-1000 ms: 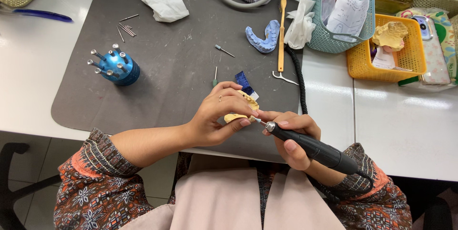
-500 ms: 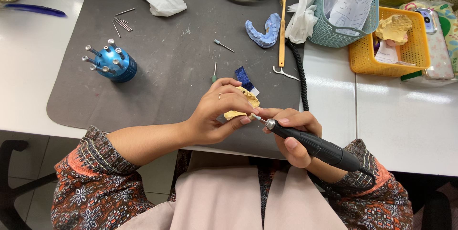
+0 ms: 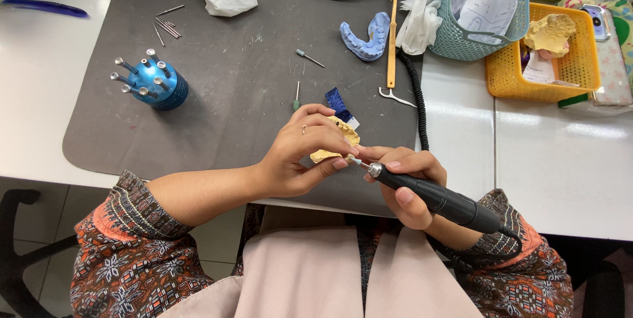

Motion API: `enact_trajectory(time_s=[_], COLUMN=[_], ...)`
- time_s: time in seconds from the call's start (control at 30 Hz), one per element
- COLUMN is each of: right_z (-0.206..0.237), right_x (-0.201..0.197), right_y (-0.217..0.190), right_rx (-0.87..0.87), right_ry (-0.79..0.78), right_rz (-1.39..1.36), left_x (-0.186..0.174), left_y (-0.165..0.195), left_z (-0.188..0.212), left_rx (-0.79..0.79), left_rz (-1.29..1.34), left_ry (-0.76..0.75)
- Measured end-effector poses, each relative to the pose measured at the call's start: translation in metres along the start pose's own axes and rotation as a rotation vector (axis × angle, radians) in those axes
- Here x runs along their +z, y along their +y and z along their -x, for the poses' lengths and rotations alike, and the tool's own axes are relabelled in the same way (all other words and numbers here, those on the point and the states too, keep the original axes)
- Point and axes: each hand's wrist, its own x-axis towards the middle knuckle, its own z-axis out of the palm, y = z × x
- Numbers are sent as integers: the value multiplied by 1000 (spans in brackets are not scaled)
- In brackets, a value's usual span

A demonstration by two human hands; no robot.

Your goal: The person adjusts a yellow dental prosthesis on a workbench, using a blue sanding strip to smooth its surface and a rotary tool to refine specific areas. The person handles the prosthesis with both hands, repositioning it frequently to access different sections.

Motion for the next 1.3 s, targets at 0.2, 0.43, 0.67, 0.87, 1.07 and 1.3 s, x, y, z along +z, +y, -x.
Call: enact_trajectory(time_s=[0.2,0.43,0.67,0.87,1.07,1.3], right_z=[2,3,2,3,5,4], right_x=[-3,-5,-4,-4,-6,-6], right_y=[2,3,2,2,1,1], right_rx=[7,14,16,22,36,37], right_ry=[5,-19,-13,-7,2,3], right_rz=[14,-5,-30,-25,-33,-32], left_x=[1,0,0,0,0,-1], left_y=[0,0,0,1,1,1], left_z=[0,0,0,0,0,-1], left_rx=[5,11,11,10,11,23], left_rz=[-4,-3,4,2,-3,-12], left_ry=[2,5,4,0,-4,-6])
